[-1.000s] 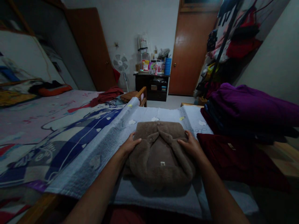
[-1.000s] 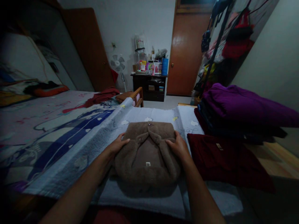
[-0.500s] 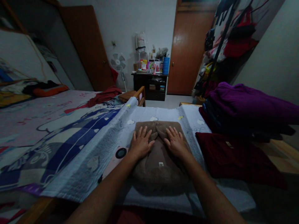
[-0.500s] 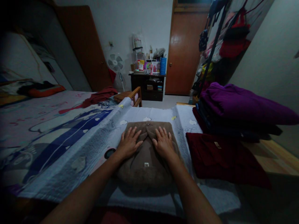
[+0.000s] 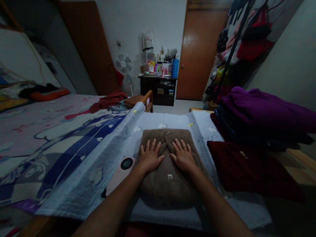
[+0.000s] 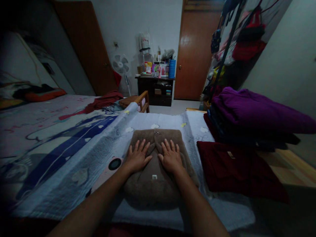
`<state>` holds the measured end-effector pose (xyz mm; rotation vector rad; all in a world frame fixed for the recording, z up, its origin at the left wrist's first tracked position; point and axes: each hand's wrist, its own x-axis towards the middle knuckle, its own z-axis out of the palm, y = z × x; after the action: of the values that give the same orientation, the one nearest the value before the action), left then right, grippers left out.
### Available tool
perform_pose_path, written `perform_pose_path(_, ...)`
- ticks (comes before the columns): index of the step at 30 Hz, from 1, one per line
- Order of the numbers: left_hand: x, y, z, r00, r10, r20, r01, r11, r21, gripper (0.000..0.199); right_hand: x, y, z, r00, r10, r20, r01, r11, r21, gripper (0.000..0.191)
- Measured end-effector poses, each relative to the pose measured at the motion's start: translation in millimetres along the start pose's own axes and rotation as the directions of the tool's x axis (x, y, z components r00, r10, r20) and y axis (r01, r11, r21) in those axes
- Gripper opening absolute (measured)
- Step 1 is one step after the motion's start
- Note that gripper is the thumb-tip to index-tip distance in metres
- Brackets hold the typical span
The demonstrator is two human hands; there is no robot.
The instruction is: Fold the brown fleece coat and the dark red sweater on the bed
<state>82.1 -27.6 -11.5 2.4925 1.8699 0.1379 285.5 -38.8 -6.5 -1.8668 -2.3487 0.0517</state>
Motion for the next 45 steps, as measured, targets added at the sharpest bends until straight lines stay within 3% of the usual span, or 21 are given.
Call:
perform_pose_path(9, -2.3, 1.5, 2.8, 0.999, 0.009, -0.042, -0.008, 1.0, 0.012, 0.074, -1.7, -1.5, 2.5, 1.0, 0.009, -0.015, -0.009, 1.0, 0.002, 0.065)
perform_pose_path(24, -12.5, 4.1, 6.2, 0.976, 0.016, -0.218, -0.015, 1.0, 0.007, 0.065, -8.2, 2.9, 4.0, 0.979, 0.003, -0.206, 0.017, 0.995, 0.098, 0.05)
perform_pose_path(34, -14.0, 5.7, 1.8, 0.977, -0.004, -0.212, -0.006, 0.999, -0.047, 0.062, -9.9, 4.8, 4.7, 0.966, 0.013, -0.258, 0.045, 0.975, 0.216, 0.043)
perform_pose_path(37, -13.1, 1.9, -2.0, 0.98, -0.004, -0.2, -0.022, 0.992, -0.127, 0.058, -8.3, 9.1, 5.7, 0.957, 0.026, -0.288, 0.071, 0.944, 0.321, 0.044)
perform_pose_path(40, -9.2, -12.5, -8.7, 0.984, -0.025, -0.177, -0.031, 0.951, -0.309, 0.051, -4.6, 23.0, 1.3, 0.923, 0.103, -0.37, 0.095, 0.872, 0.481, 0.05)
perform_pose_path(43, -4.9, -35.8, -16.0, 0.971, -0.133, -0.2, 0.005, 0.844, -0.536, 0.05, -1.5, 45.3, -8.3, 0.873, 0.252, -0.417, 0.039, 0.818, 0.574, 0.056)
perform_pose_path(45, -4.5, -50.9, -19.2, 0.958, -0.255, -0.129, 0.097, 0.715, -0.693, 0.053, -1.8, 59.3, -14.7, 0.874, 0.356, -0.331, -0.08, 0.777, 0.625, 0.063)
